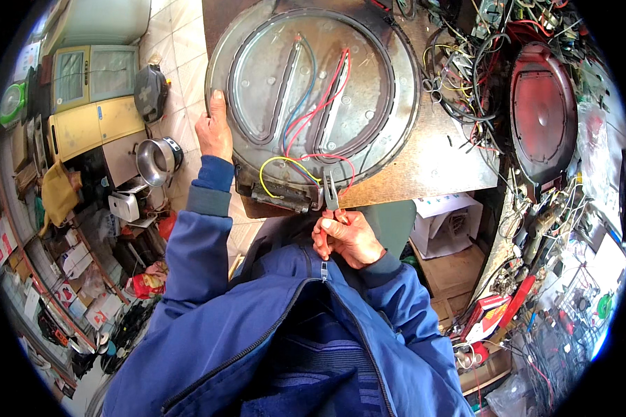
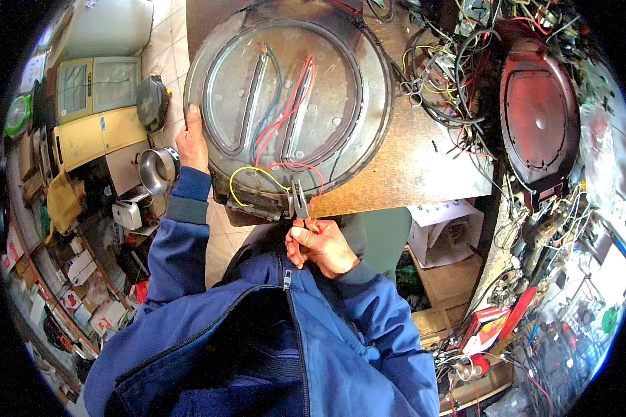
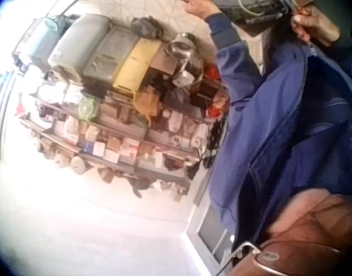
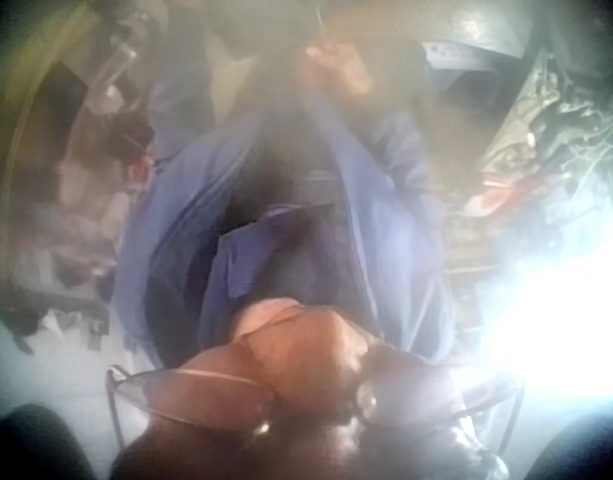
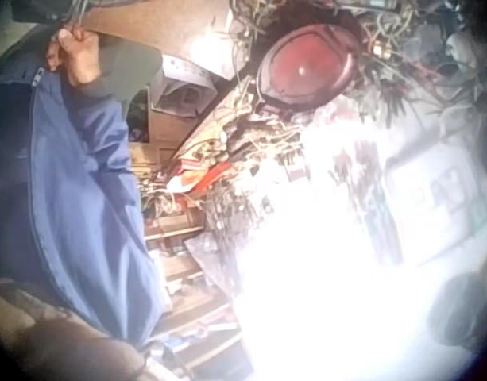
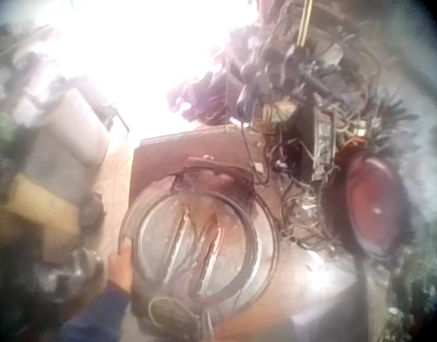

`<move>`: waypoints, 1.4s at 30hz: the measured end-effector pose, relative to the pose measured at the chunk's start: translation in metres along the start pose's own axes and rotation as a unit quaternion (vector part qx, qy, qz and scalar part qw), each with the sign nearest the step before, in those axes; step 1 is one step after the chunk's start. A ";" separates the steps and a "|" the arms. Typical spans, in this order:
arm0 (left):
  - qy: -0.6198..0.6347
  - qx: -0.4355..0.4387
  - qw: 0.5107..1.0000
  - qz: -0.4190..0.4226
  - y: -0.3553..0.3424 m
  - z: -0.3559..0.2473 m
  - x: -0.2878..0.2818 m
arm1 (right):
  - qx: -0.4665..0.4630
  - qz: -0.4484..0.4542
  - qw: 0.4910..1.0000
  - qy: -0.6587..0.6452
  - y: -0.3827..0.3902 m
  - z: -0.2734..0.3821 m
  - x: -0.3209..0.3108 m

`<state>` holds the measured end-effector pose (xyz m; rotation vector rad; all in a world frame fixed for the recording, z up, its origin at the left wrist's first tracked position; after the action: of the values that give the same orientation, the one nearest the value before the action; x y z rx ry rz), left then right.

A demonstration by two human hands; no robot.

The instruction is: The person repairs a circular electronic component by stripping wires with pliers and twisting them together. They then use a screwdriver to tighten connections on the device and wrap the wires with white tape. The task involves handling multiple colored wires and tools on a cluttered workbench.

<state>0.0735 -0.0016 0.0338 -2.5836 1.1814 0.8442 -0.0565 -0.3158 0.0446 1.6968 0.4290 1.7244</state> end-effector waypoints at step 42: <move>0.116 -0.051 0.992 0.020 -0.003 0.033 0.006 | -0.036 -0.082 0.964 0.249 0.070 0.068 -0.036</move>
<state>0.0649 0.0097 0.0028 -2.8130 1.2861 0.6403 -0.0095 -0.4048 0.0701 1.1256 0.7004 2.0057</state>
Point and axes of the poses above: each hand's wrist, its own y-axis away from the middle knuckle, its own x-axis out of the palm, z = x × y, the point moved 8 cm from there along -y, towards the middle knuckle, and after that the axes turned 6 degrees about x, right-handed, at the moved point
